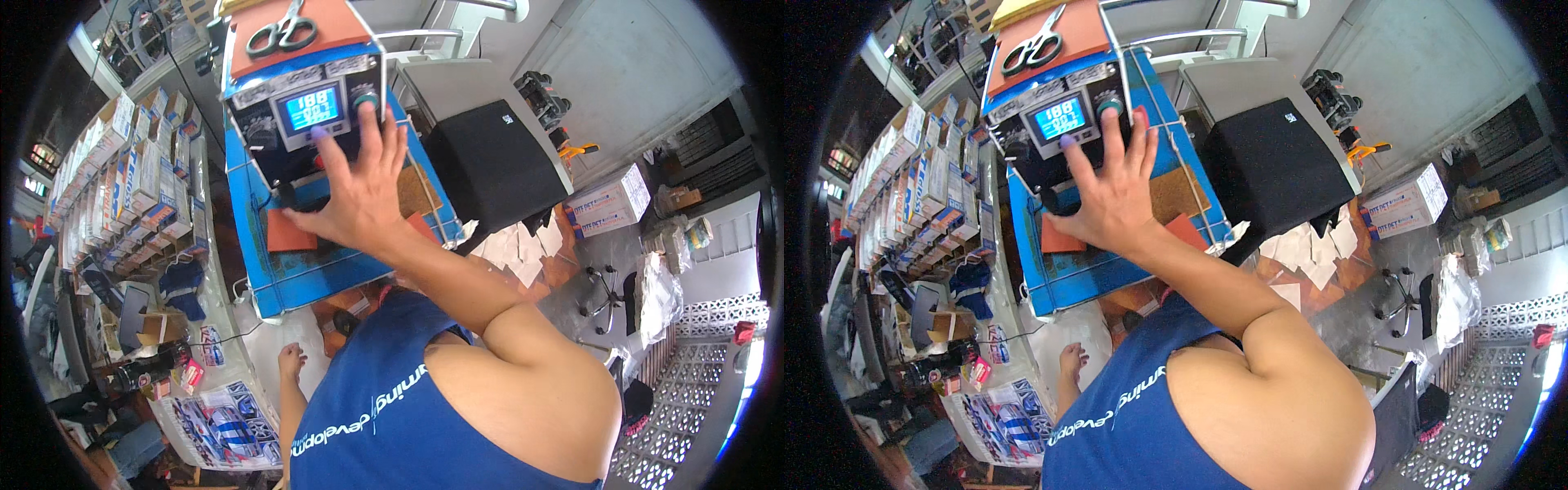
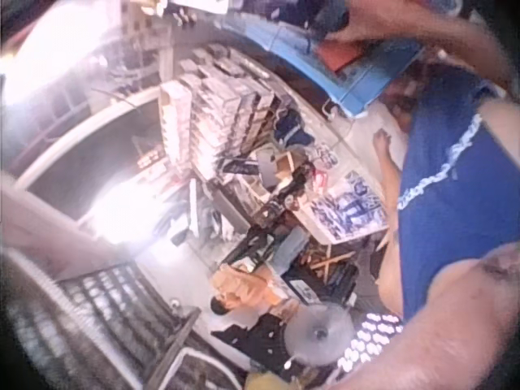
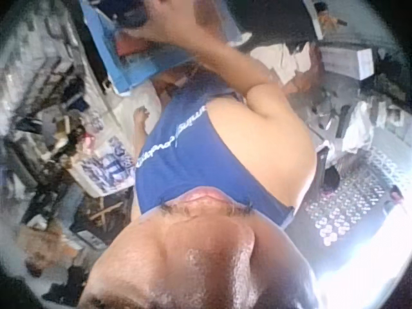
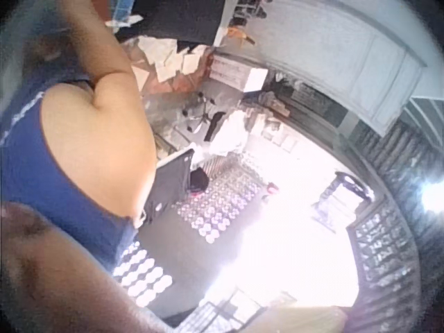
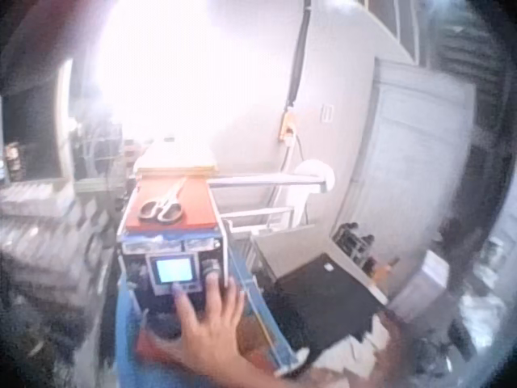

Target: The person places black t-shirts on a heat press, aligns a car graphic transfer, and presses the machine to apply the design. They repeat this process for multiple shirts, flipping them to print on both sides and stacking the finished items.

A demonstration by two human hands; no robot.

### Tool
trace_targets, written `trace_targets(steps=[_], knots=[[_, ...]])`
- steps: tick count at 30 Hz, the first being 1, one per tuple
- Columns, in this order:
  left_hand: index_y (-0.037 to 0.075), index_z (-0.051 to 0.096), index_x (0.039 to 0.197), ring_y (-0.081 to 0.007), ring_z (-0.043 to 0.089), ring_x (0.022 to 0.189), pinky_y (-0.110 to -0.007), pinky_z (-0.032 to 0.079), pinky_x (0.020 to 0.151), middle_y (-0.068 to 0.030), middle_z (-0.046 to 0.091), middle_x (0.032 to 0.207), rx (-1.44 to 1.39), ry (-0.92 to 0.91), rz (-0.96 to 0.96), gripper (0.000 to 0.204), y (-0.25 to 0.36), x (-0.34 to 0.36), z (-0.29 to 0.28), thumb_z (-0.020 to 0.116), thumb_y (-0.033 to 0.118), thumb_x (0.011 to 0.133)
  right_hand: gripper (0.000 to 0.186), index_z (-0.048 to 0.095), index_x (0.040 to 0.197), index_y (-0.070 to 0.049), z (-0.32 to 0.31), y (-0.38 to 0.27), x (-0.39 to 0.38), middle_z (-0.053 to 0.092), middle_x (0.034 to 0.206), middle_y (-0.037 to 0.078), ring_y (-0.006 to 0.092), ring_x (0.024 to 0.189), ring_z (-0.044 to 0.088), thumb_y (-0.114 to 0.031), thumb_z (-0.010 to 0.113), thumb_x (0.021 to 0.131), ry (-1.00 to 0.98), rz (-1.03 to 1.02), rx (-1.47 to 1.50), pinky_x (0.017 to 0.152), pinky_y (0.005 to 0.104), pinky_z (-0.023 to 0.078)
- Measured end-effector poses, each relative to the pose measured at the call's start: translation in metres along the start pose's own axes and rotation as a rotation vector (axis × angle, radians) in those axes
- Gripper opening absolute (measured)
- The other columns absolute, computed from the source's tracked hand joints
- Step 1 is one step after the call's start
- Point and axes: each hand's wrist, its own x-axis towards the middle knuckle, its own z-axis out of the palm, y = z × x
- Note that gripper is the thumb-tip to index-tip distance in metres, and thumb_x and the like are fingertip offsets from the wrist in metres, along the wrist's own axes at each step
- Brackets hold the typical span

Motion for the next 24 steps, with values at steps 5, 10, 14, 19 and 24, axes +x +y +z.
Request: trace_targets(steps=[5,10,14,19,24], knots=[[0.008,0.067,0.115,-0.0251,0.07,0.073,-0.038,0.056,0.062,-0.0097,0.07,0.097,-0.242,0.113,-0.244,0.027,-0.083,-0.047,-0.017,0.061,0.032,0.103,0.051,0.065,0.128,-0.008,-0.037,0.122,-0.028,0.061,0.138,0.018,0.0399,0.131,0.055,-0.027,0.081,0.083,0.026,-0.048,0.033,0.111,0.0591,0.039],[0.011,0.069,0.113,-0.0299,0.07,0.079,-0.046,0.056,0.065,-0.0093,0.069,0.099,1.184,-0.039,0.184,0.029,-0.145,-0.132,0.016,0.055,0.035,0.103,0.023,0.077,0.094,-0.006,-0.066,0.368,-0.041,0.075,0.101,0.018,0.0381,0.098,0.071,-0.028,0.068,0.092,-0.279,0.584,-0.262,0.089,0.0492,0.056],[0.008,0.07,0.115,-0.0323,0.071,0.086,-0.046,0.057,0.073,-0.0126,0.071,0.102,0.492,0.056,-0.07,0.028,-0.13,-0.163,0.117,0.058,0.03,0.101,0.031,0.074,0.107,-0.005,-0.068,0.527,-0.009,0.068,0.124,0.021,0.0398,0.116,0.066,-0.034,0.064,0.097,-0.27,0.714,-0.462,0.098,0.0515,0.054],[0.005,0.071,0.117,-0.0352,0.072,0.094,-0.046,0.057,0.084,-0.0169,0.074,0.105,0.394,-0.036,0.175,0.028,-0.034,-0.175,0.268,0.062,0.024,0.1,0.051,0.072,0.13,-0.011,-0.051,0.621,0.007,0.06,0.144,0.016,0.0338,0.138,0.055,-0.048,0.069,0.094,-0.595,0.872,-0.531,0.108,0.0514,0.049],[0.0,0.069,0.125,-0.0303,0.071,0.11,-0.041,0.056,0.096,-0.0185,0.074,0.117,0.424,-0.095,0.621,0.033,0.119,-0.214,0.417,0.065,0.022,0.101,0.035,0.076,0.108,0.004,-0.06,0.627,0.034,0.07,0.12,0.03,0.0425,0.117,0.068,-0.019,0.066,0.083,-0.676,0.599,-0.294,0.092,0.0495,0.057]])
